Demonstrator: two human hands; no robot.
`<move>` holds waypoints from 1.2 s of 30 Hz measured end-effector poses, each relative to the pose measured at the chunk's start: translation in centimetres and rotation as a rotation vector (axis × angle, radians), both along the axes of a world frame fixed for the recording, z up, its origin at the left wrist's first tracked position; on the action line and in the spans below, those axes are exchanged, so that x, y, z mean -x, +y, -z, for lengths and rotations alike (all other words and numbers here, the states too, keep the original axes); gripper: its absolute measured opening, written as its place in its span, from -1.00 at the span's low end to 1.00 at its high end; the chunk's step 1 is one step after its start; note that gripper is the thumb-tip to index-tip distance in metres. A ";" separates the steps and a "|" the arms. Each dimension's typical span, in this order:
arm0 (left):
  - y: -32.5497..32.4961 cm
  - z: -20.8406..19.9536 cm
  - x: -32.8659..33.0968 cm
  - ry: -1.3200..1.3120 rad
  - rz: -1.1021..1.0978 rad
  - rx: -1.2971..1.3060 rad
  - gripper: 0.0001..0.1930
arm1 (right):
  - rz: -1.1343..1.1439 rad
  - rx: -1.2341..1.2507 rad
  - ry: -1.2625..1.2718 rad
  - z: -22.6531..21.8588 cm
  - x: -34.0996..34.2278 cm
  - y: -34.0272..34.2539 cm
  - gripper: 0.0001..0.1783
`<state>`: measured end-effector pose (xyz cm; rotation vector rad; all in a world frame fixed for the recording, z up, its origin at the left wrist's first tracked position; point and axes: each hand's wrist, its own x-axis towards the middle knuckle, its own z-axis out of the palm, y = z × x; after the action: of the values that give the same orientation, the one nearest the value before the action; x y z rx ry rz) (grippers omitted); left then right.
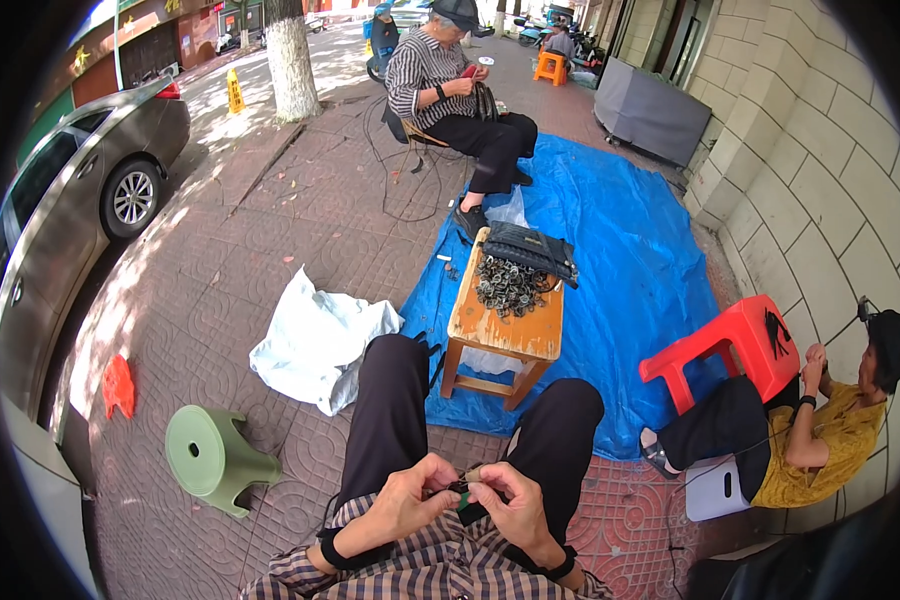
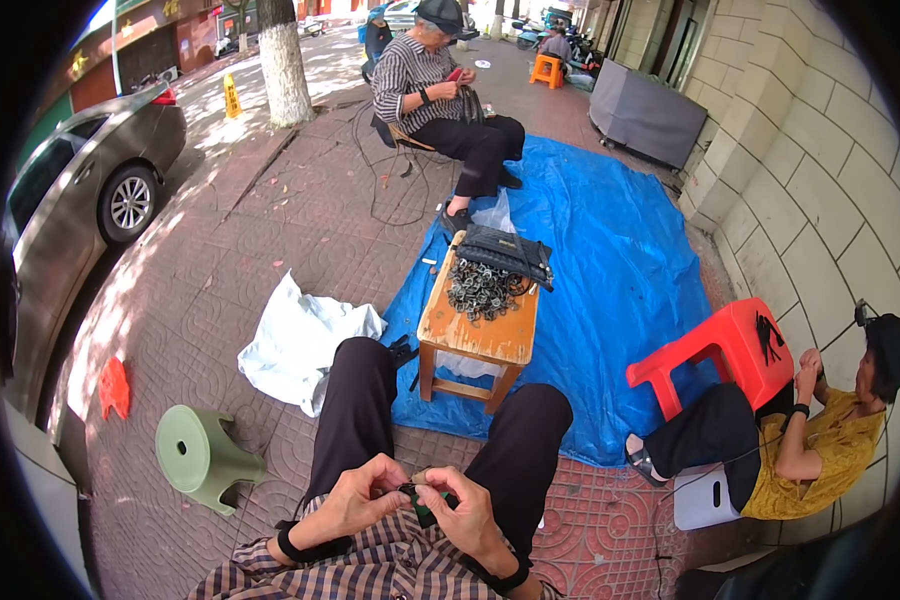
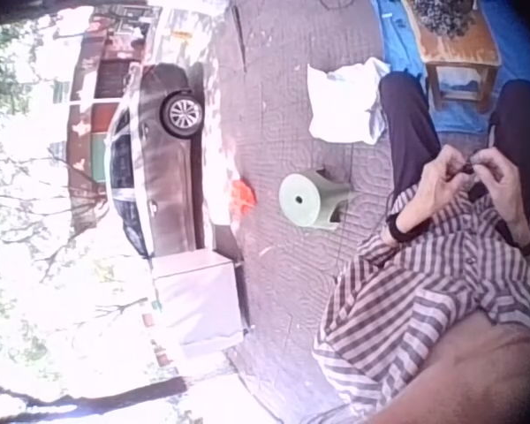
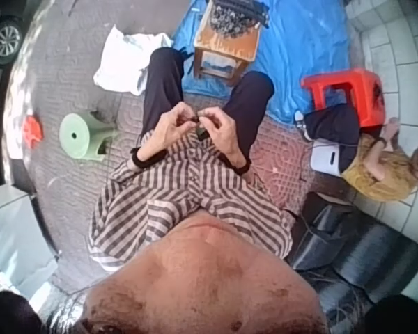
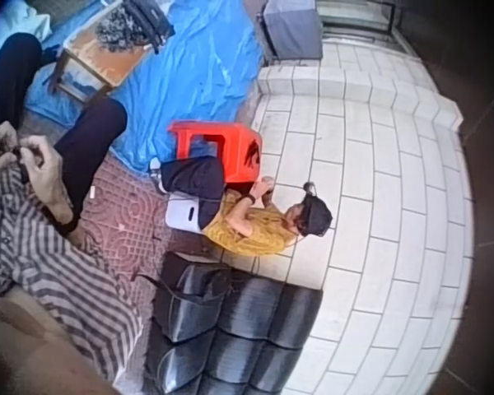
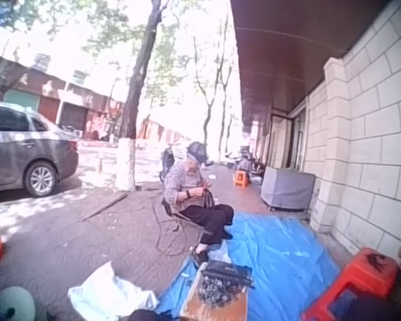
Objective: Manually assembling small black leather or synthetic straps by inserting green components into slots.
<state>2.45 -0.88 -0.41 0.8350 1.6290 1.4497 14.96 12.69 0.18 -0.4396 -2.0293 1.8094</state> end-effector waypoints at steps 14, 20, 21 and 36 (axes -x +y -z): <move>-0.3 0.9 0.6 0.603 0.083 0.015 -0.60 | 0.006 0.028 -0.001 0.1 0.0 0.1 -0.86; -0.2 0.4 0.4 0.286 0.147 0.056 -0.60 | 0.012 0.058 0.027 0.2 0.0 0.1 -0.86; -0.2 0.2 0.4 0.285 0.146 0.057 -0.60 | 0.008 0.060 0.031 0.3 0.0 0.2 -0.86; -0.1 -1.9 0.2 0.154 0.126 0.145 -0.78 | -0.006 0.106 0.047 0.2 -0.1 -0.1 -0.83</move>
<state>2.26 -0.94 1.52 0.9669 1.7390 1.1898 15.06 12.56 -0.04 -0.4174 -1.9122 1.9195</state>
